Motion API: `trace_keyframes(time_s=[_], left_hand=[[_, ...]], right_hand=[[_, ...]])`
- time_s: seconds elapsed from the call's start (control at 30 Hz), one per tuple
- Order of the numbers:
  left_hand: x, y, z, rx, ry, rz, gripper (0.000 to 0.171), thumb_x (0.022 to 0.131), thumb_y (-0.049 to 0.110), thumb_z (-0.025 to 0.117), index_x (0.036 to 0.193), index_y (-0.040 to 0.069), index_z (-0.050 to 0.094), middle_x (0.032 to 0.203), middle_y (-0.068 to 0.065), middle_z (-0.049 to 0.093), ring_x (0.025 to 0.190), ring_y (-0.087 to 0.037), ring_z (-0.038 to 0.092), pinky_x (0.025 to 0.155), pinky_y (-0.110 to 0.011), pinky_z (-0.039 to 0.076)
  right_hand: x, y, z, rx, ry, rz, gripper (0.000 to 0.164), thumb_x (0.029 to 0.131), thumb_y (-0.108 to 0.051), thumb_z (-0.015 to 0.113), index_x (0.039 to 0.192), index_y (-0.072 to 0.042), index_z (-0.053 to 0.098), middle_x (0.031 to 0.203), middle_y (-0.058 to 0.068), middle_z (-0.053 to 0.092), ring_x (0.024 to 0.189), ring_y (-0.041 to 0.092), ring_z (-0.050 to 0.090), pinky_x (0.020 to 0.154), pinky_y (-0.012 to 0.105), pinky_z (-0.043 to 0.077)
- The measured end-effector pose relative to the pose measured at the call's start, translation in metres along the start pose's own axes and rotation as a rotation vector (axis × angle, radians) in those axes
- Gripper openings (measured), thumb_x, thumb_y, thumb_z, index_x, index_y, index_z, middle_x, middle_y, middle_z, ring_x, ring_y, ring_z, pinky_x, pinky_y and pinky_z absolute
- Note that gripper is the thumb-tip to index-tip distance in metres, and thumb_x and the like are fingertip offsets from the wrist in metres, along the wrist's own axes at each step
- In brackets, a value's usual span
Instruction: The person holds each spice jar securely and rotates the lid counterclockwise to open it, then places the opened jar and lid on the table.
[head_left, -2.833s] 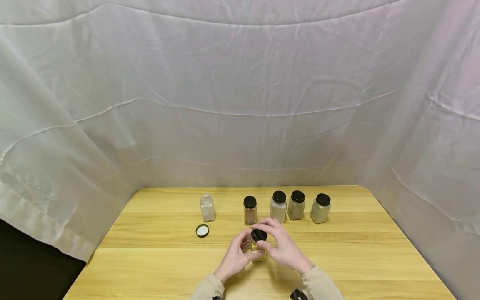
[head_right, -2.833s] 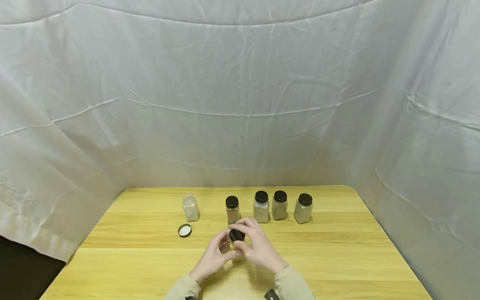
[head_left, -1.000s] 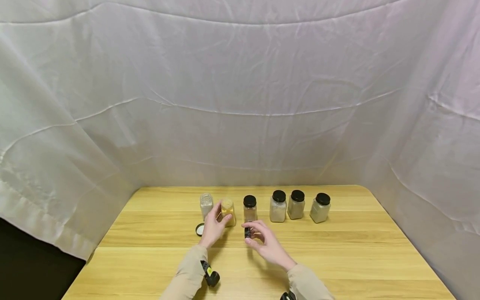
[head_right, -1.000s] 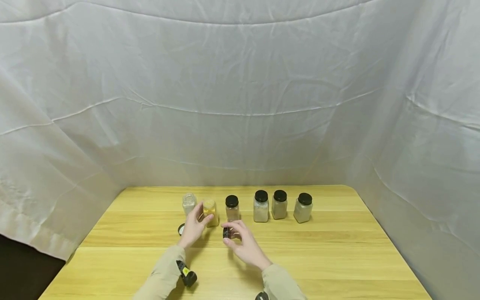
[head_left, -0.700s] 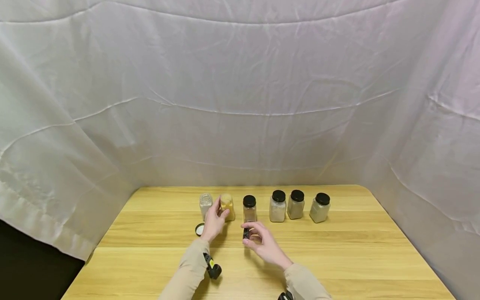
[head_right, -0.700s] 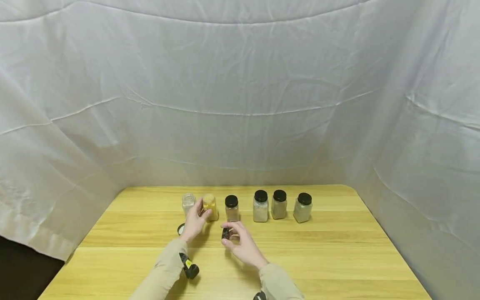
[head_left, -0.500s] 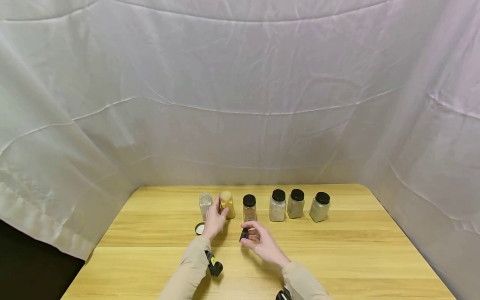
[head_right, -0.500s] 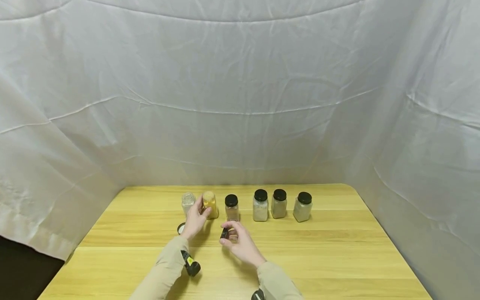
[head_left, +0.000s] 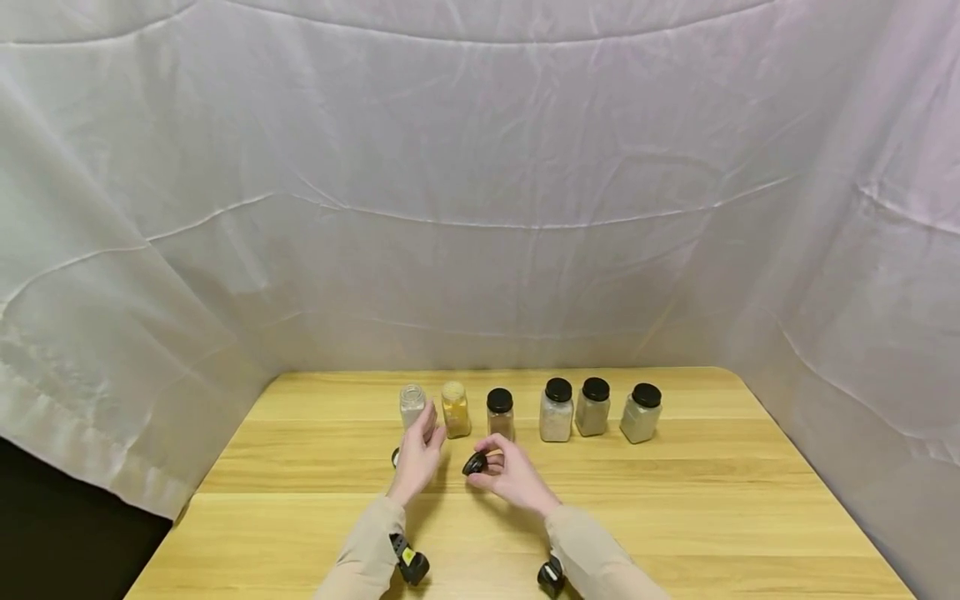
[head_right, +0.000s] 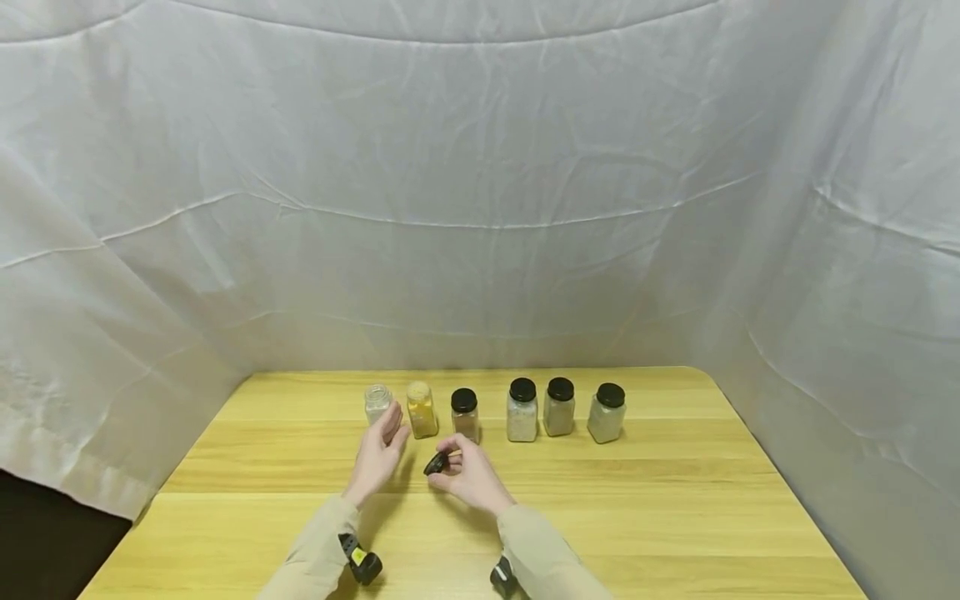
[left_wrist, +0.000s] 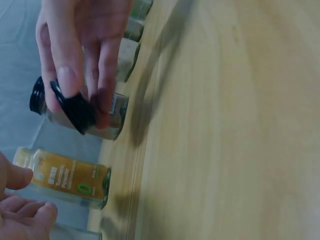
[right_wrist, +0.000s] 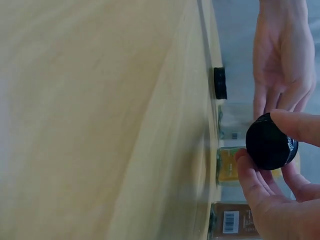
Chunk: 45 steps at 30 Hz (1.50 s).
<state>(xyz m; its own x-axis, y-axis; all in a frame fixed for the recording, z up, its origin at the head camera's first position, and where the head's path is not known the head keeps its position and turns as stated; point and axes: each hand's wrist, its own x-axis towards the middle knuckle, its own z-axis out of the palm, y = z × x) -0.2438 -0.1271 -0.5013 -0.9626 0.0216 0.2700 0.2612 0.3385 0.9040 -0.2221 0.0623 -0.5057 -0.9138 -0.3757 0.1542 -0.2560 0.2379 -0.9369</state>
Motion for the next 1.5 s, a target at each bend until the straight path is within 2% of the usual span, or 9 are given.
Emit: trace_keyframes(time_s=[0.13, 0.37, 0.57, 0.8, 1.0, 1.23, 1.5], left_hand=[[-0.007, -0.001, -0.004, 0.016, 0.014, 0.046, 0.051, 0.101, -0.002, 0.051, 0.149, -0.011, 0.036, 0.149, -0.034, 0.043, 0.136, -0.046, 0.049, 0.112, -0.05, 0.044], [-0.016, -0.009, -0.01, -0.026, 0.04, 0.017, 0.047, 0.103, -0.002, 0.048, 0.148, -0.01, 0.039, 0.147, -0.033, 0.047, 0.137, -0.044, 0.05, 0.113, -0.05, 0.044], [-0.02, -0.014, -0.015, -0.084, 0.065, 0.039, 0.047, 0.102, -0.007, 0.046, 0.148, -0.01, 0.039, 0.149, -0.03, 0.046, 0.139, -0.043, 0.048, 0.114, -0.045, 0.042], [-0.024, -0.013, -0.016, -0.111, 0.094, 0.045, 0.046, 0.101, -0.007, 0.046, 0.148, -0.007, 0.042, 0.147, -0.025, 0.052, 0.136, -0.04, 0.052, 0.114, -0.043, 0.043], [-0.024, -0.015, -0.017, -0.116, 0.112, 0.033, 0.045, 0.101, -0.006, 0.047, 0.146, -0.007, 0.044, 0.145, -0.024, 0.054, 0.134, -0.038, 0.055, 0.112, -0.042, 0.045], [-0.024, -0.015, -0.015, -0.089, 0.119, 0.037, 0.044, 0.101, -0.005, 0.049, 0.145, -0.007, 0.047, 0.143, -0.024, 0.057, 0.133, -0.037, 0.057, 0.11, -0.042, 0.047], [-0.025, -0.012, -0.007, -0.114, 0.131, 0.025, 0.04, 0.101, -0.002, 0.053, 0.141, -0.007, 0.052, 0.138, -0.024, 0.061, 0.128, -0.037, 0.061, 0.108, -0.041, 0.05]], right_hand=[[0.007, 0.001, 0.004, -0.035, -0.014, 0.014, 0.052, 0.082, 0.002, 0.077, 0.127, 0.013, 0.053, 0.129, 0.033, 0.056, 0.114, 0.044, 0.065, 0.1, 0.046, 0.057], [0.023, 0.004, 0.016, -0.121, -0.004, 0.045, 0.052, 0.079, 0.001, 0.078, 0.126, 0.01, 0.059, 0.128, 0.029, 0.061, 0.115, 0.044, 0.066, 0.099, 0.049, 0.057], [0.037, 0.005, 0.024, -0.155, -0.01, 0.046, 0.048, 0.077, 0.004, 0.078, 0.122, 0.012, 0.061, 0.12, 0.028, 0.067, 0.106, 0.039, 0.07, 0.093, 0.045, 0.06], [0.046, 0.007, 0.03, -0.391, 0.033, 0.002, 0.044, 0.076, -0.003, 0.081, 0.117, 0.005, 0.068, 0.103, 0.016, 0.074, 0.087, 0.021, 0.069, 0.077, 0.029, 0.058], [0.051, 0.009, 0.034, -0.506, 0.072, -0.063, 0.042, 0.073, -0.003, 0.083, 0.112, 0.002, 0.07, 0.098, 0.013, 0.075, 0.083, 0.019, 0.068, 0.074, 0.028, 0.056], [0.045, 0.008, 0.033, -0.526, 0.067, -0.089, 0.047, 0.072, -0.001, 0.082, 0.117, 0.005, 0.067, 0.103, 0.017, 0.075, 0.087, 0.025, 0.069, 0.074, 0.031, 0.057], [0.016, -0.002, 0.017, -0.384, 0.02, -0.048, 0.053, 0.076, -0.004, 0.08, 0.125, 0.007, 0.063, 0.114, 0.024, 0.069, 0.092, 0.031, 0.068, 0.079, 0.035, 0.059]])
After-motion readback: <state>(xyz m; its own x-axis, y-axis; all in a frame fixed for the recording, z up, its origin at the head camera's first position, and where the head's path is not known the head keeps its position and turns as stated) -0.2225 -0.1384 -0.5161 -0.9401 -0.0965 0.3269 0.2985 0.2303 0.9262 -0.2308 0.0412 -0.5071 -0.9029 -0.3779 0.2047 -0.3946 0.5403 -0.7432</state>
